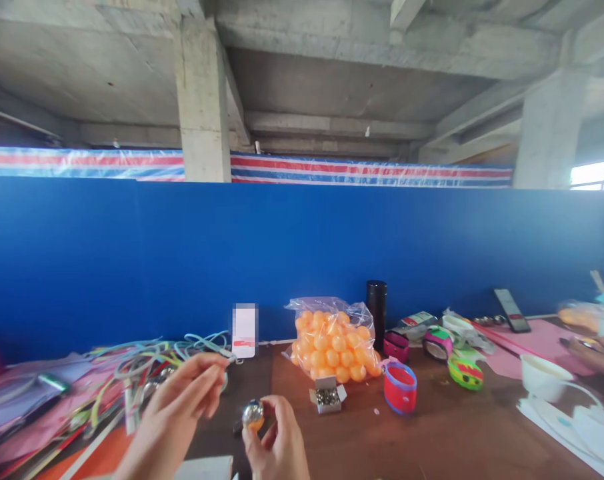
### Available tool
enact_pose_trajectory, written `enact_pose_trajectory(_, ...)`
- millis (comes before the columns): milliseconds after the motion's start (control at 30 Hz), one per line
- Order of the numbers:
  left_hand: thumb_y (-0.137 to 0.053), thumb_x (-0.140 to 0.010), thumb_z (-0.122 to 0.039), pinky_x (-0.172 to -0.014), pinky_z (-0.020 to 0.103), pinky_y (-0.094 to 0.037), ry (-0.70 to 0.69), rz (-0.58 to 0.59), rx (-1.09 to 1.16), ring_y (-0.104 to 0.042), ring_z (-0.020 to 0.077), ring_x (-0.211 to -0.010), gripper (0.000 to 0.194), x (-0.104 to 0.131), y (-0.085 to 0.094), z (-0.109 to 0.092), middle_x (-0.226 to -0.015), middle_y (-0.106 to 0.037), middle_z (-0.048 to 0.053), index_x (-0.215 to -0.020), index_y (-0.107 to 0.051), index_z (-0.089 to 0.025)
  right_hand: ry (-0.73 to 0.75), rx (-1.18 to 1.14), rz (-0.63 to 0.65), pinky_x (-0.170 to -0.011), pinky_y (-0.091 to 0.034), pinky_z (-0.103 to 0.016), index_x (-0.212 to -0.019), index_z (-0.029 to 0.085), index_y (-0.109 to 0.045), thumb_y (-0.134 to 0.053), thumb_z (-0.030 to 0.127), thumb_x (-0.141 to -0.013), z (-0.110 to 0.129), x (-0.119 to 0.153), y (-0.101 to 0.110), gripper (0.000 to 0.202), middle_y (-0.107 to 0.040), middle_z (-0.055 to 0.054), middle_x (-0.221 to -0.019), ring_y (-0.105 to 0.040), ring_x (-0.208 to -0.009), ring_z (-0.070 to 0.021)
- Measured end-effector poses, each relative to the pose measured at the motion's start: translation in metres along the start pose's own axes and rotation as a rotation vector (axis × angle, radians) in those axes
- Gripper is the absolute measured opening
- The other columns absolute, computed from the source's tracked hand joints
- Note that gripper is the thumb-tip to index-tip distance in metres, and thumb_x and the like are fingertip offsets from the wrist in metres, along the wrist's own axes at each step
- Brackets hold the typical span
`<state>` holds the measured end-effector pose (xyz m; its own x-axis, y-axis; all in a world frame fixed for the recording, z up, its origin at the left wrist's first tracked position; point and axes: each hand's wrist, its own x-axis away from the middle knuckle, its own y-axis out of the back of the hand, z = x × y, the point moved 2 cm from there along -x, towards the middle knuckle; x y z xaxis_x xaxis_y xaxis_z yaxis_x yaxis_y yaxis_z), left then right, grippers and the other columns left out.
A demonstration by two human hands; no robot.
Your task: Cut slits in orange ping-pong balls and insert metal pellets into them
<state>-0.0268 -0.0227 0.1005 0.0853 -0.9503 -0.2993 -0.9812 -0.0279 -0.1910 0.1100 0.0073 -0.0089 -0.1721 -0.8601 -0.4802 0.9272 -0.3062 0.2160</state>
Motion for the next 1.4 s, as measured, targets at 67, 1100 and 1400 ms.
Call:
enact_pose_trajectory(67,-0.062,-0.069,-0.043,-0.035,0.020,-0.029,0.075,-0.022,-0.101,-0.039,0.0054,-0.036,0.033,-0.011,0.002,0.025,-0.057,-0.055,-0.002,-0.084,-0.061,-0.013,-0.006,0.018,0.002,-0.042,-0.036,-0.019,-0.088,0.019,-0.059,-0.057,0.021,-0.065,0.002,-0.002,0.005,0.024,-0.064,-0.001,-0.078,-0.042,-0.042,-0.0074)
enact_pose_trajectory(1100,-0.071,-0.066,-0.022,-0.059,0.023,-0.053,0.386,-0.130,0.543,-0.064,0.0146,-0.069,0.028,-0.010,0.029,0.114,-0.083,-0.068,0.011,-0.091,-0.064,-0.011,-0.180,0.799,0.487,-0.058,-0.043,-0.033,-0.066,0.021,-0.058,-0.064,0.029,-0.059,0.022,0.010,0.027,0.012,-0.069,-0.007,-0.069,-0.066,-0.068,-0.0299)
enact_pose_trajectory(1400,-0.067,-0.071,-0.020,-0.061,0.025,-0.054,0.387,-0.089,0.568,-0.065,0.0158,-0.072,0.038,-0.013,0.031,0.123,-0.097,-0.068,0.012,-0.107,-0.058,-0.015,-0.314,0.468,0.535,-0.055,-0.043,-0.026,-0.070,0.021,-0.062,-0.050,0.022,-0.064,-0.014,0.012,0.021,0.013,-0.070,-0.005,-0.069,-0.067,-0.069,-0.0243)
